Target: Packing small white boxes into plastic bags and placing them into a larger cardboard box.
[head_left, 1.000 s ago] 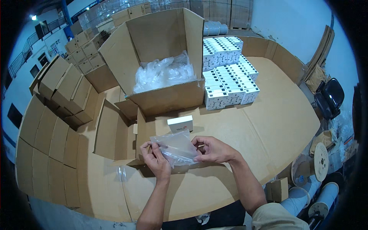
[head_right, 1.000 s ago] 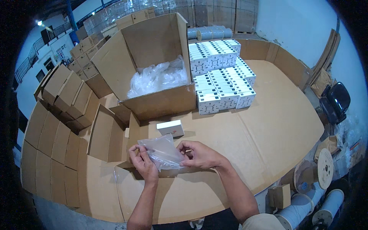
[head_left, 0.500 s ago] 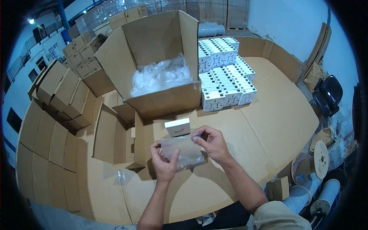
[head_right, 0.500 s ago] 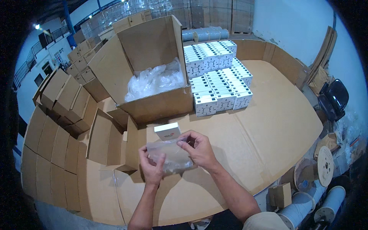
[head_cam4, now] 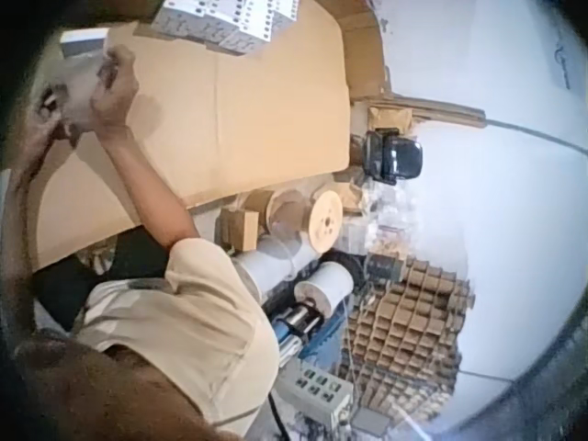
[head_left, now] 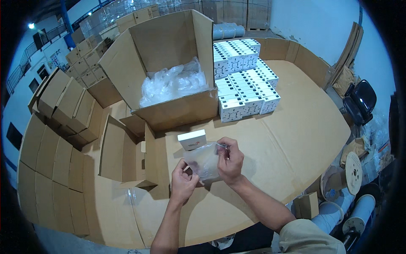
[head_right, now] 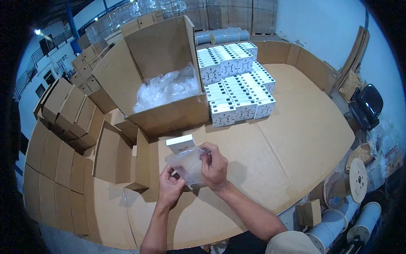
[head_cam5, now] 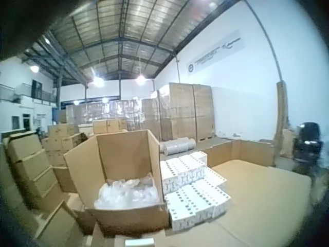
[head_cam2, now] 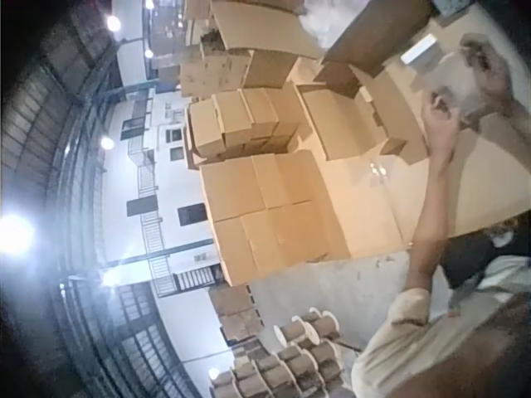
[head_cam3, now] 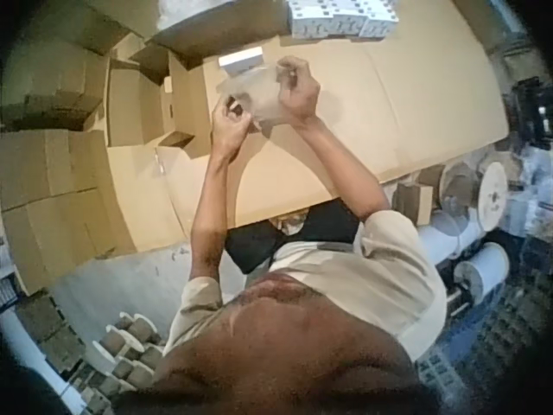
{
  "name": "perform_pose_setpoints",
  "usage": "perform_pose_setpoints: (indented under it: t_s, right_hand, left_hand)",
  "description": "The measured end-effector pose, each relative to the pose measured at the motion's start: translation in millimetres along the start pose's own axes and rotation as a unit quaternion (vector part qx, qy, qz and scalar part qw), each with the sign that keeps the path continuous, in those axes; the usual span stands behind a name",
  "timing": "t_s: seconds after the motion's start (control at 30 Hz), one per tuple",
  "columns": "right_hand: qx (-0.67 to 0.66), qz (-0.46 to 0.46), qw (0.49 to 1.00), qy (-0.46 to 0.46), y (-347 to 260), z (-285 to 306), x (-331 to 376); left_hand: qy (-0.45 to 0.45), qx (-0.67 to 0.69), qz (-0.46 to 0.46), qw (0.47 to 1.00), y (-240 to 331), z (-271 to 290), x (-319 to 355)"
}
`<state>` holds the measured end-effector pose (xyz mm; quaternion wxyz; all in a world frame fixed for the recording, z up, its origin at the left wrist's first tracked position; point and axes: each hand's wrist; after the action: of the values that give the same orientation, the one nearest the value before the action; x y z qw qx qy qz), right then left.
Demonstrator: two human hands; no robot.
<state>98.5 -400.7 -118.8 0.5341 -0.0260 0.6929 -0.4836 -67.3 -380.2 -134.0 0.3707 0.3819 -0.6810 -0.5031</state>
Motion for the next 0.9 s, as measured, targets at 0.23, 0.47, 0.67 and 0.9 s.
perform_pose_setpoints:
  t_s: [0.23, 0.47, 0.67, 0.9]
  right_hand:
    - [0.101, 0.066, 0.991, 0.056, 15.1, -0.5, -13.7]
    - [0.065, 0.038, 0.996, 0.042, 15.5, -0.4, -9.0]
    - [0.085, 0.109, 0.990, -0.033, 11.5, -11.5, 3.9]
    - [0.018, 0.044, 0.998, -0.046, -4.2, -20.9, 5.8]
  left_hand:
    - [-0.011, -0.069, -0.006, 0.998, 3.9, 16.3, -1.4]
    - [0.059, -0.028, -0.024, 0.998, 11.7, 7.3, 1.8]
    - [0.177, -0.132, -0.081, 0.972, 0.1, -11.7, 1.4]
    - [0.319, -0.188, -0.144, 0.918, 2.6, -10.5, -6.9]
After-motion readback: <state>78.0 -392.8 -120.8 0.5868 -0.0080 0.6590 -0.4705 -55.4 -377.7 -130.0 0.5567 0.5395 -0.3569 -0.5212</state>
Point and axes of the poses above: each hand's wrist, its own x-axis away from the middle knuckle, its own z-axis out of the back of the hand, y = z × x, and after that the axes turned 10 degrees about z, right-handed
